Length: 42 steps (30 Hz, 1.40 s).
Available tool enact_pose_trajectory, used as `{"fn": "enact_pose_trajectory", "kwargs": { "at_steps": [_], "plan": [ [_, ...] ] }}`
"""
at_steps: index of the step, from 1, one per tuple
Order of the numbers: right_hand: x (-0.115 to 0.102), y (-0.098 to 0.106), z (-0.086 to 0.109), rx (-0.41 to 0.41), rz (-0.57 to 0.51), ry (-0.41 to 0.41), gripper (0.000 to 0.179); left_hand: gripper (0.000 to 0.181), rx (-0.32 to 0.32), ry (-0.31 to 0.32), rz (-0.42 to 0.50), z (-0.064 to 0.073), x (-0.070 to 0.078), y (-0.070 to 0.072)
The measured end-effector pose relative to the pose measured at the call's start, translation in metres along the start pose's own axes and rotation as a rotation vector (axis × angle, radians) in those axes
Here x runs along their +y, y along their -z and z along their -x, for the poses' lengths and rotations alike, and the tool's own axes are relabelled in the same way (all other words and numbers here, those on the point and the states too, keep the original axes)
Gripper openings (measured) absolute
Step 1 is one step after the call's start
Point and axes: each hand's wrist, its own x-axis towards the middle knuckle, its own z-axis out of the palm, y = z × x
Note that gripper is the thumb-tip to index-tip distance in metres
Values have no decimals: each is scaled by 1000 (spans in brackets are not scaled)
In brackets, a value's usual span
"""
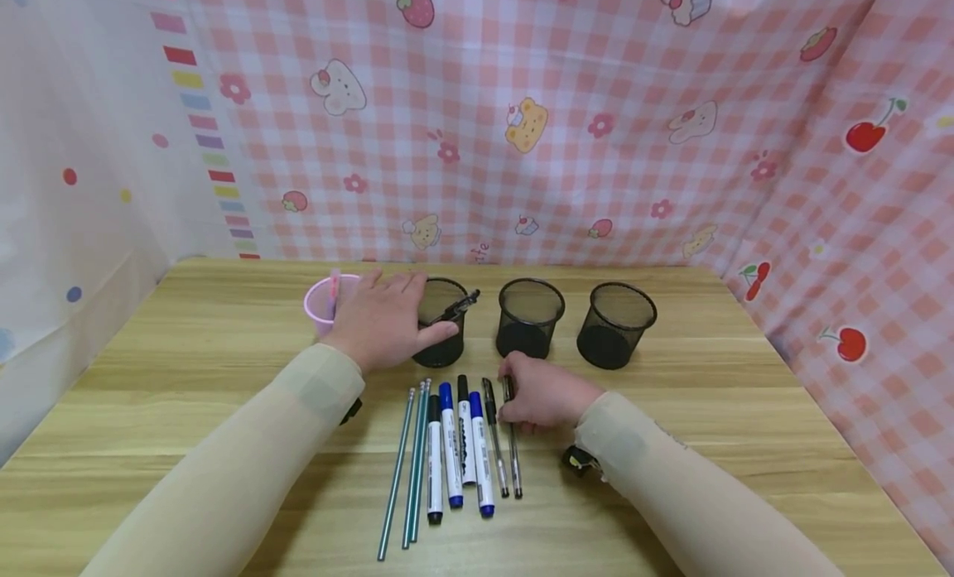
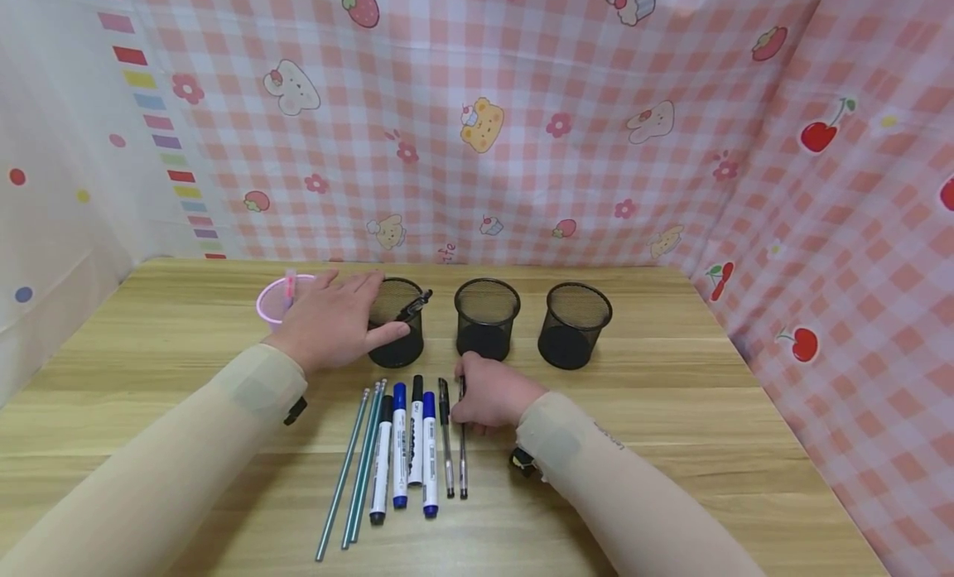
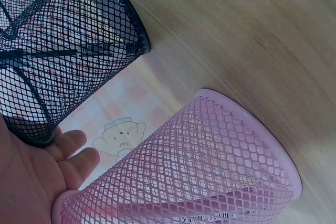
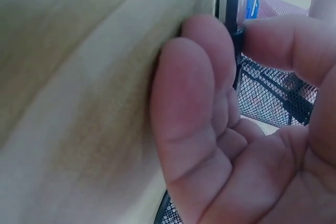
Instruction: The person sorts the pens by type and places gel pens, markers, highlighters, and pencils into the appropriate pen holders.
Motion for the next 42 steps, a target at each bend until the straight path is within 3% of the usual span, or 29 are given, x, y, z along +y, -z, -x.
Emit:
{"fn": "enact_pose_trajectory", "kwargs": {
  "at_steps": [19, 33, 42],
  "plan": [
    [1, 6, 4, 135, -94, 108, 63, 105, -14, 10, 18, 0, 0, 0],
    [0, 7, 7, 352, -255, 228, 57, 104, -8, 2, 16, -1, 1, 0],
    [1, 5, 6, 401, -368, 295, 51, 104, -9, 5, 15, 0, 1, 1]
  ]
}}
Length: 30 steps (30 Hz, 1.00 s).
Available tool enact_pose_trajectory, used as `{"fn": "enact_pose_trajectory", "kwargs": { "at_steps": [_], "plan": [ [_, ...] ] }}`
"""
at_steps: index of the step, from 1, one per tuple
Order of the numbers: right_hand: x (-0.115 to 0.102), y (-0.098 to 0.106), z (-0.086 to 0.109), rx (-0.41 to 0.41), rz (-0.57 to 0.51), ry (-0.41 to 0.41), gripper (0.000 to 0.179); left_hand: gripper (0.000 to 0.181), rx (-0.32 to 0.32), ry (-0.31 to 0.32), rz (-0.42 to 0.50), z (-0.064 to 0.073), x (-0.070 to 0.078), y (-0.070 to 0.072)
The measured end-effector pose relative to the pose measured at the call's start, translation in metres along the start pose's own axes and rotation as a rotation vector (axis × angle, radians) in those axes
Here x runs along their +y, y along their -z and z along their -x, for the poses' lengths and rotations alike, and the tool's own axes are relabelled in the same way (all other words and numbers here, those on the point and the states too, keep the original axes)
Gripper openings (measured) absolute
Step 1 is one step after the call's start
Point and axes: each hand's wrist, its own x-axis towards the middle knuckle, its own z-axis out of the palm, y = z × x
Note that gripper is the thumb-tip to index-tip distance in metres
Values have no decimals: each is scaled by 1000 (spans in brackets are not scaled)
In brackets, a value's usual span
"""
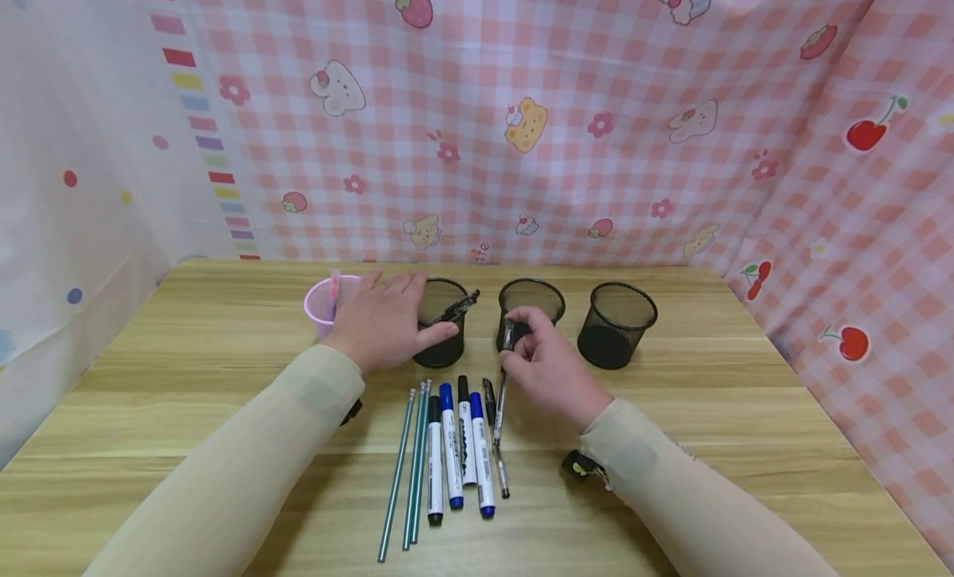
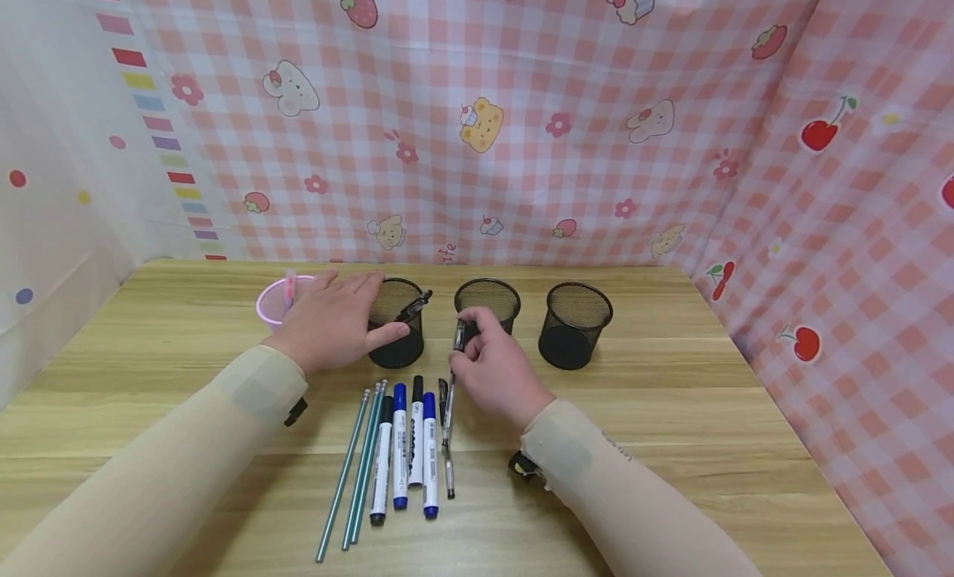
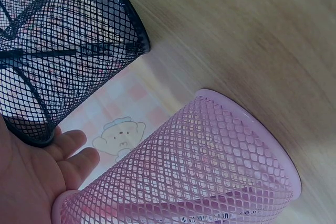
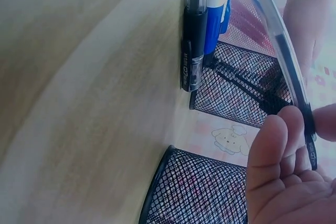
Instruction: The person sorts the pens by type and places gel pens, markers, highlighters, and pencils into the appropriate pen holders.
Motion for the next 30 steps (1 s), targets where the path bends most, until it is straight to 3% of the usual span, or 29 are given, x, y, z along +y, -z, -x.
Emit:
{"fn": "enact_pose_trajectory", "kwargs": {
  "at_steps": [13, 23, 30],
  "plan": [
    [-1, -2, 0, 90, -62, 52, 48, 105, -1, 2, -1, 0, 0, -1],
    [-4, -4, 0, 160, -203, 88, 45, 104, 3, -3, -4, 0, 0, 0],
    [-5, -5, -2, 204, -359, 79, 45, 105, 2, -8, -10, 0, -1, -1]
  ]
}}
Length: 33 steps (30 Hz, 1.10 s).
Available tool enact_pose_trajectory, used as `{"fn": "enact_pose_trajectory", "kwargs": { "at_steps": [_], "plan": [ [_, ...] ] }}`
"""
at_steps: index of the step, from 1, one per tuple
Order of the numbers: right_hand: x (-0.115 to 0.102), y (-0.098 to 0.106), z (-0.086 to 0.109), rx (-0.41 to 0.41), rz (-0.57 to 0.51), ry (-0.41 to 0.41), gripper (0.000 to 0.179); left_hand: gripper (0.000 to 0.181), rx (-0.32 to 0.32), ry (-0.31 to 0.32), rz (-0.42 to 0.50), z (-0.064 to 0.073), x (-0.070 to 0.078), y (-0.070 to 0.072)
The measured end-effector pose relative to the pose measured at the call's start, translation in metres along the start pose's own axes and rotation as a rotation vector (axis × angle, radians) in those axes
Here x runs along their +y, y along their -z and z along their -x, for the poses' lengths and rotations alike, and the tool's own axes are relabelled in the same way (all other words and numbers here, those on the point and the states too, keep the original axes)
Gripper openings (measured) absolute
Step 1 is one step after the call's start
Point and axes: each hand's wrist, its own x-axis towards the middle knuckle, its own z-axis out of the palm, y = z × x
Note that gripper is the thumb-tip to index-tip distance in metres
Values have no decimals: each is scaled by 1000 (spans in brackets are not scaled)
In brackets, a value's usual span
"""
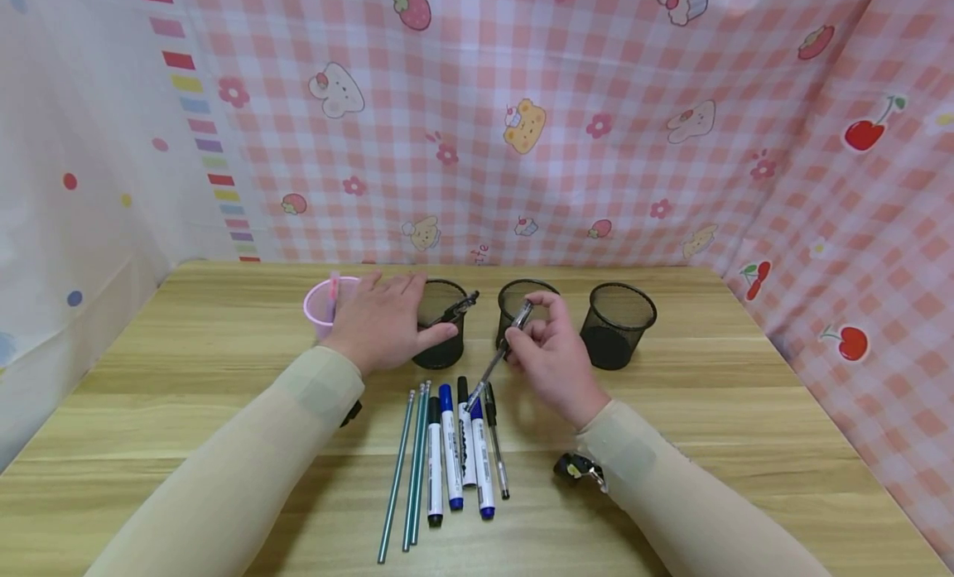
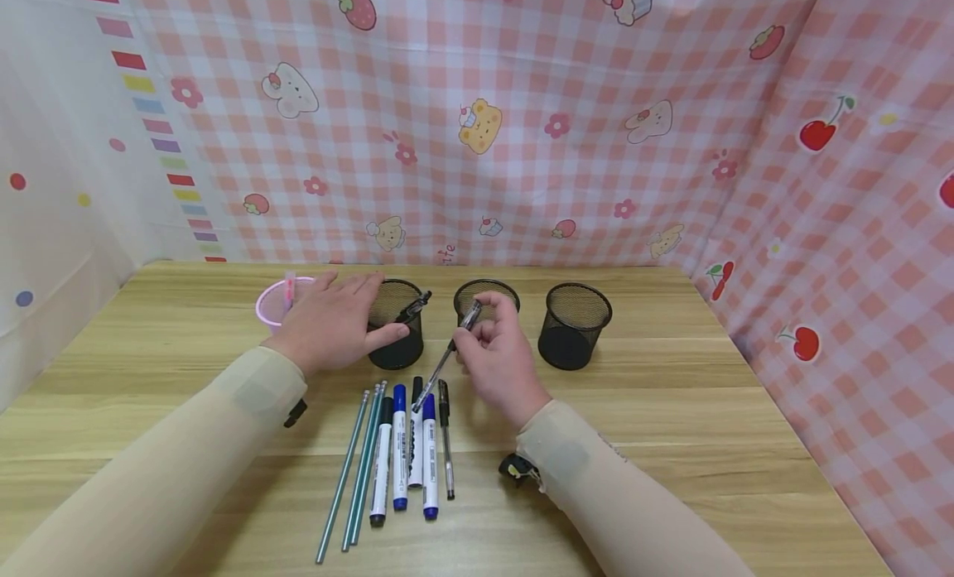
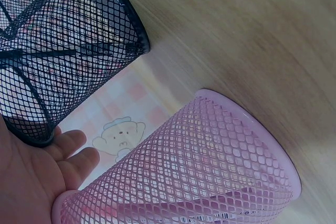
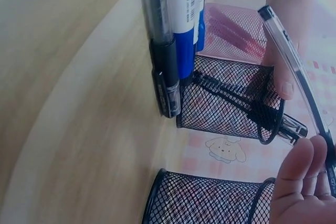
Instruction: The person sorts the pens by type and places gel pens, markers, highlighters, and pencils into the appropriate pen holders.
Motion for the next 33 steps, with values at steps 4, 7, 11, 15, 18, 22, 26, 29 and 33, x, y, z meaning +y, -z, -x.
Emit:
{"fn": "enact_pose_trajectory", "kwargs": {
  "at_steps": [4, 7, 11, 15, 18, 22, 26, 29, 33],
  "plan": [
    [-1, -1, 0, 39, -48, 9, 44, 105, -3, -1, 0, 0, 0, 0],
    [-2, -2, 0, 73, -59, 18, 43, 106, -1, 0, -2, 0, -1, 0],
    [-3, -3, 0, 104, -68, 30, 41, 106, 2, 2, -3, 0, 0, 0],
    [-4, -3, -1, 135, -79, 56, 40, 106, 3, 2, -4, 0, 0, 0],
    [-4, -4, -1, 162, -94, 83, 39, 106, 1, 0, -5, 0, 0, 0],
    [-3, -5, -2, 196, -112, 106, 38, 107, -1, -1, -6, 0, 0, -1],
    [-4, -7, -3, 228, -132, 114, 38, 107, -2, 1, -5, 1, 0, -1],
    [-4, -7, -3, 250, -152, 115, 38, 107, -13, 2, -6, 1, 0, -1],
    [-5, -9, -3, 281, -178, 115, 35, 106, -19, 7, -6, 0, -1, -1]
  ]
}}
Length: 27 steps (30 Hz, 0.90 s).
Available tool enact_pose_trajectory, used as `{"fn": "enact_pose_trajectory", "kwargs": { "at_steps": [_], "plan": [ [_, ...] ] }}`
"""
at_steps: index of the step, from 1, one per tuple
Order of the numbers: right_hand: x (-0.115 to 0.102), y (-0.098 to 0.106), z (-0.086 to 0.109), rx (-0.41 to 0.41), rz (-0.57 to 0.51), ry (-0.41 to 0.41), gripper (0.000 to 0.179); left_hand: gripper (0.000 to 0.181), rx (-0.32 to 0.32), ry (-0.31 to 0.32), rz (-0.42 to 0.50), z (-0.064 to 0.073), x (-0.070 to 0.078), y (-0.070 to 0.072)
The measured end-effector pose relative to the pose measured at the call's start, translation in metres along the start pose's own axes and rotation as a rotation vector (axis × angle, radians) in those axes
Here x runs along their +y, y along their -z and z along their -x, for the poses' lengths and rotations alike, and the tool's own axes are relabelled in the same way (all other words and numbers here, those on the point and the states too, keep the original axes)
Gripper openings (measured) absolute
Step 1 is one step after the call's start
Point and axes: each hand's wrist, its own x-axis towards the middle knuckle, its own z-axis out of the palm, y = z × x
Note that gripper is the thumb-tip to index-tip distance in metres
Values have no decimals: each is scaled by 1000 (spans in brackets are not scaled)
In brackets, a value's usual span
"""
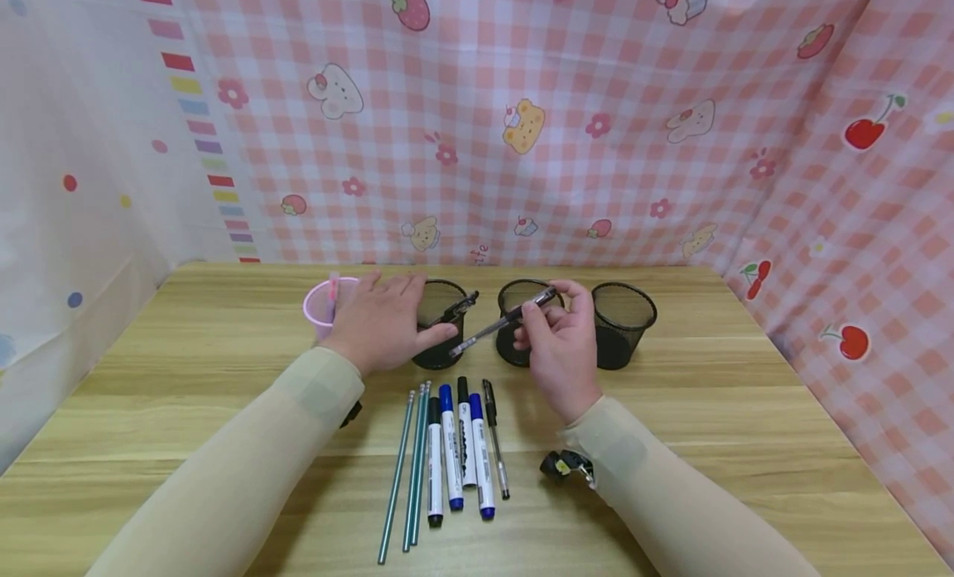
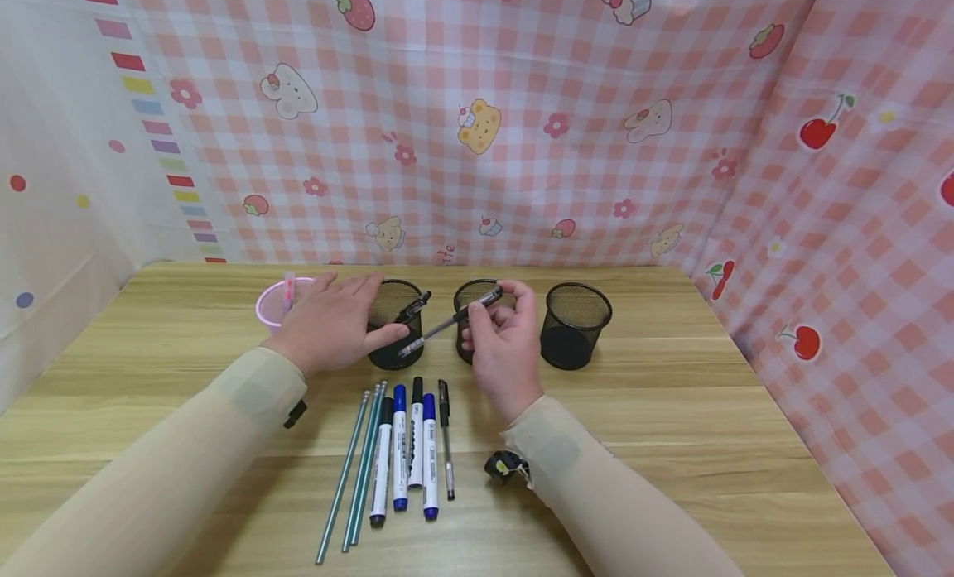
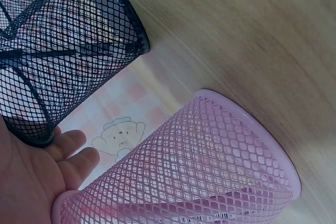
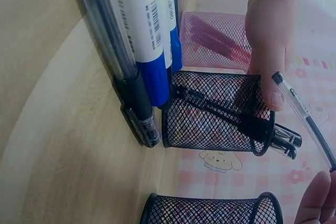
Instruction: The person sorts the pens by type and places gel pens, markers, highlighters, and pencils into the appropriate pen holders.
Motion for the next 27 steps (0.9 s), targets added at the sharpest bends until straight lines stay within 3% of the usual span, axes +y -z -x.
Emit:
{"fn": "enact_pose_trajectory", "kwargs": {
  "at_steps": [17, 27],
  "plan": [
    [-3, -6, -7, 132, -103, 62, 33, 108, 18, -8, -8, -1, -1, -1],
    [-2, -10, -10, 157, -79, 64, 32, 107, 16, -7, -6, -1, 0, 0]
  ]
}}
